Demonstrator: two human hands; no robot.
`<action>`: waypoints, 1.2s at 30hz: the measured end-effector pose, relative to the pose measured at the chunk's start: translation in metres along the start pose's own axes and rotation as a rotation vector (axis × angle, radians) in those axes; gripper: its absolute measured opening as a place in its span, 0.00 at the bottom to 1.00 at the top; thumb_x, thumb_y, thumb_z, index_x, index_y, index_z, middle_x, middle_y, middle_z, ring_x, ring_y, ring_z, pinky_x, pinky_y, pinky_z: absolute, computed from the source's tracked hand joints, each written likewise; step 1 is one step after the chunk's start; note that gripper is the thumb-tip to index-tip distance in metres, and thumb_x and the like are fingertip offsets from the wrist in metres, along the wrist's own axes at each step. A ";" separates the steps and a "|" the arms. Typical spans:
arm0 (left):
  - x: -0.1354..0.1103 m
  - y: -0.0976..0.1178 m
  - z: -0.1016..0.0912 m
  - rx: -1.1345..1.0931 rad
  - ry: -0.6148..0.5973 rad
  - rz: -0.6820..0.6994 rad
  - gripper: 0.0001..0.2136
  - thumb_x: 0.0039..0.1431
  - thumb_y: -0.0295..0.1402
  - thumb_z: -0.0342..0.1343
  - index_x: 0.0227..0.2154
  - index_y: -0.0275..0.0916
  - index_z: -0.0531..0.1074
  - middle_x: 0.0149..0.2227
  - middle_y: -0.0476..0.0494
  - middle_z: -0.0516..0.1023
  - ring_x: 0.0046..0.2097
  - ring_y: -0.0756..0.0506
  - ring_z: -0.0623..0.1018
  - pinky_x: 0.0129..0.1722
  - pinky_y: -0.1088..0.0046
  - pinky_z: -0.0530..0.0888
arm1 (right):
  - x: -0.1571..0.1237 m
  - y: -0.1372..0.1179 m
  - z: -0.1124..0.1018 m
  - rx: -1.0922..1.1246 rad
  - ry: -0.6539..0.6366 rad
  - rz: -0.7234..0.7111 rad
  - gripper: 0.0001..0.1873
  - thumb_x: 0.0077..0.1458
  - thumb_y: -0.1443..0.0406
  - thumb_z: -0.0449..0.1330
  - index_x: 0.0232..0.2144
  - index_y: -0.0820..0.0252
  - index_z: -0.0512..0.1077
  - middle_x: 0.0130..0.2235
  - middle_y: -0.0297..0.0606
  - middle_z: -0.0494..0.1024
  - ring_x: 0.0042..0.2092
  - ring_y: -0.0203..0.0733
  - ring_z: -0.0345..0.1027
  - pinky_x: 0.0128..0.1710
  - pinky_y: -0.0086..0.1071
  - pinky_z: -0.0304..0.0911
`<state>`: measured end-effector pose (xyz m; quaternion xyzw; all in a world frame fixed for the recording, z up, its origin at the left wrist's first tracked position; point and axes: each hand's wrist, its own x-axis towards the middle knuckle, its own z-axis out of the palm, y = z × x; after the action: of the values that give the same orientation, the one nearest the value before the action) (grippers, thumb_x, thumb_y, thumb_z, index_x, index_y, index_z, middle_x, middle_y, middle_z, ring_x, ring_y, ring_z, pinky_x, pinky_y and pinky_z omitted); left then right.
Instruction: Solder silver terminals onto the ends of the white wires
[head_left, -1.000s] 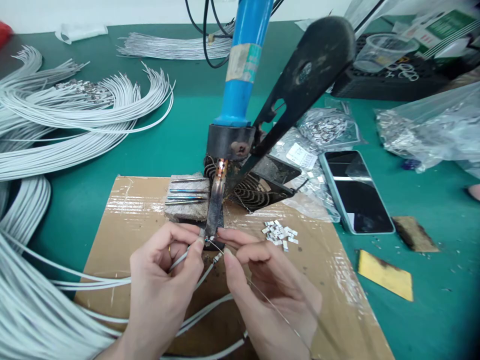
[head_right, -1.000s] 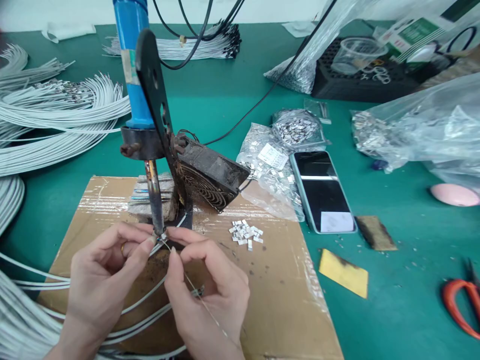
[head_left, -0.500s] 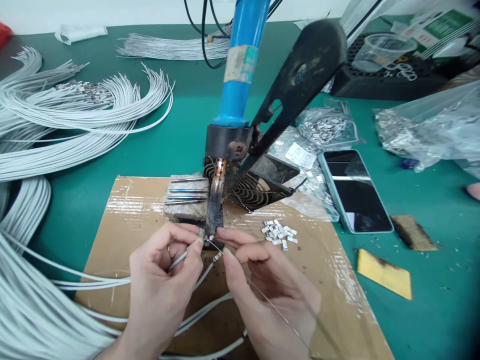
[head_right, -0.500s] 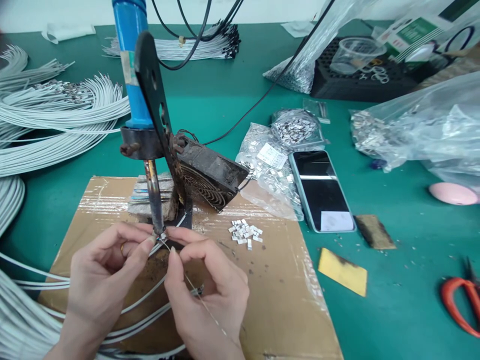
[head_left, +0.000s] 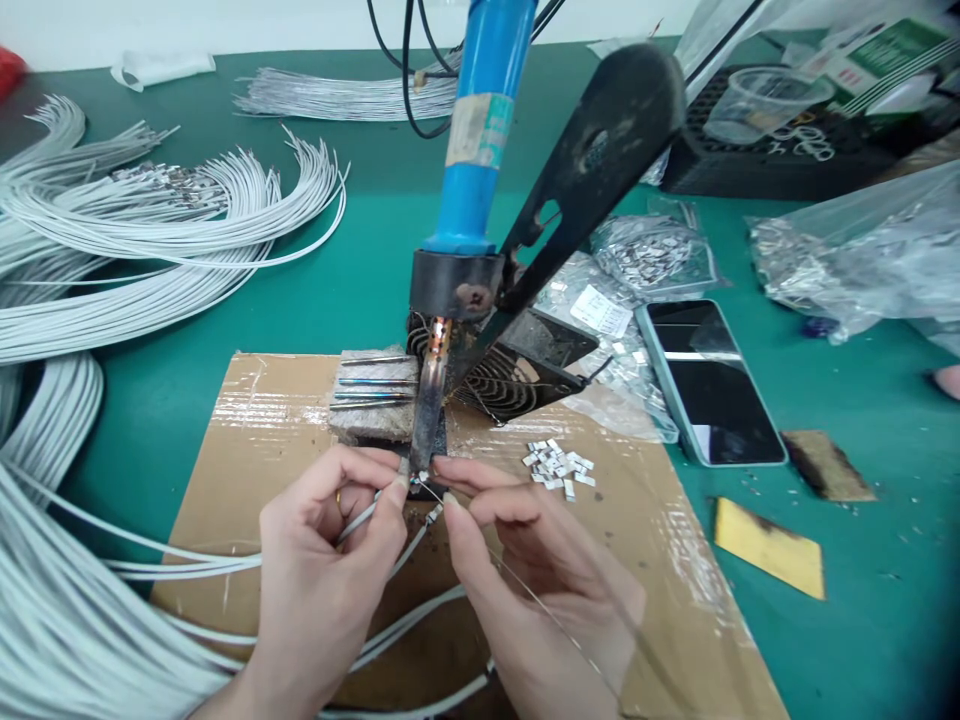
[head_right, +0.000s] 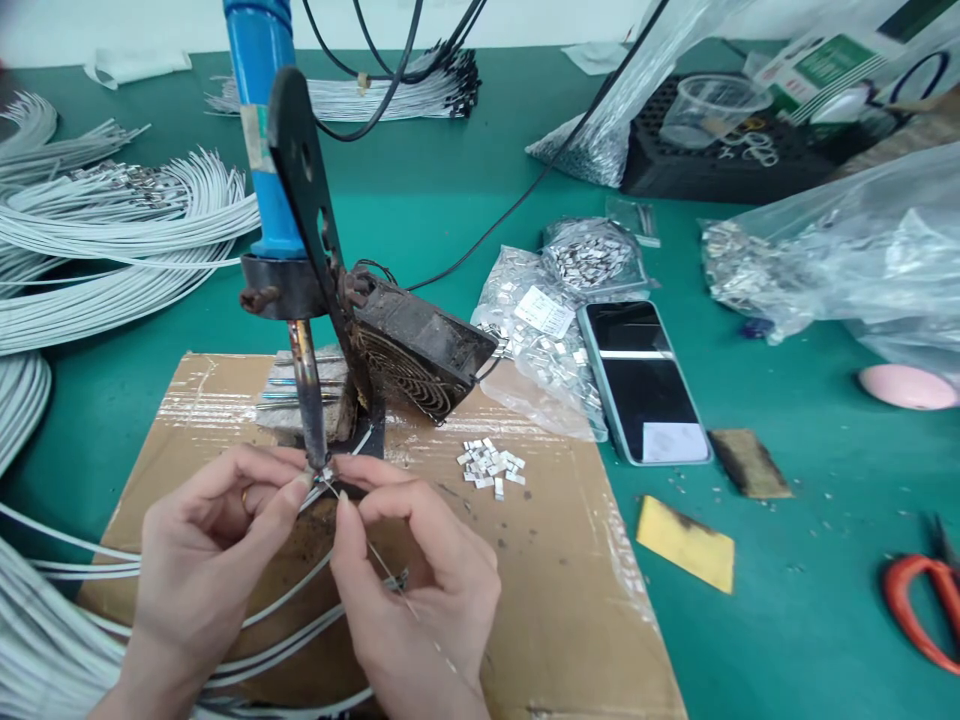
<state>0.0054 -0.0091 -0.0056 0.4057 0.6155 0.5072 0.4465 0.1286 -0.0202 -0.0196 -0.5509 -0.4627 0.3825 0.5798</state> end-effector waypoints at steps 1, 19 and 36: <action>0.000 0.000 0.000 0.000 0.000 0.003 0.06 0.60 0.26 0.63 0.28 0.40 0.78 0.30 0.50 0.82 0.23 0.55 0.70 0.22 0.83 0.67 | 0.001 0.000 0.000 -0.004 -0.005 -0.009 0.11 0.60 0.72 0.66 0.29 0.53 0.74 0.43 0.29 0.87 0.44 0.33 0.83 0.47 0.21 0.74; 0.002 0.000 0.000 0.016 0.016 0.021 0.06 0.58 0.26 0.64 0.27 0.40 0.78 0.30 0.50 0.82 0.24 0.55 0.71 0.22 0.83 0.67 | 0.001 0.002 -0.001 -0.046 -0.001 -0.061 0.10 0.60 0.72 0.67 0.29 0.53 0.75 0.42 0.31 0.87 0.43 0.36 0.84 0.44 0.23 0.76; 0.001 0.003 0.003 0.003 0.033 -0.006 0.06 0.55 0.25 0.65 0.26 0.41 0.78 0.28 0.50 0.81 0.23 0.54 0.70 0.20 0.82 0.66 | 0.000 0.004 -0.001 -0.054 -0.006 -0.064 0.11 0.60 0.72 0.67 0.28 0.54 0.74 0.41 0.31 0.87 0.44 0.35 0.83 0.42 0.21 0.74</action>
<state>0.0078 -0.0071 -0.0033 0.3962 0.6246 0.5116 0.4373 0.1299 -0.0200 -0.0235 -0.5500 -0.4922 0.3528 0.5751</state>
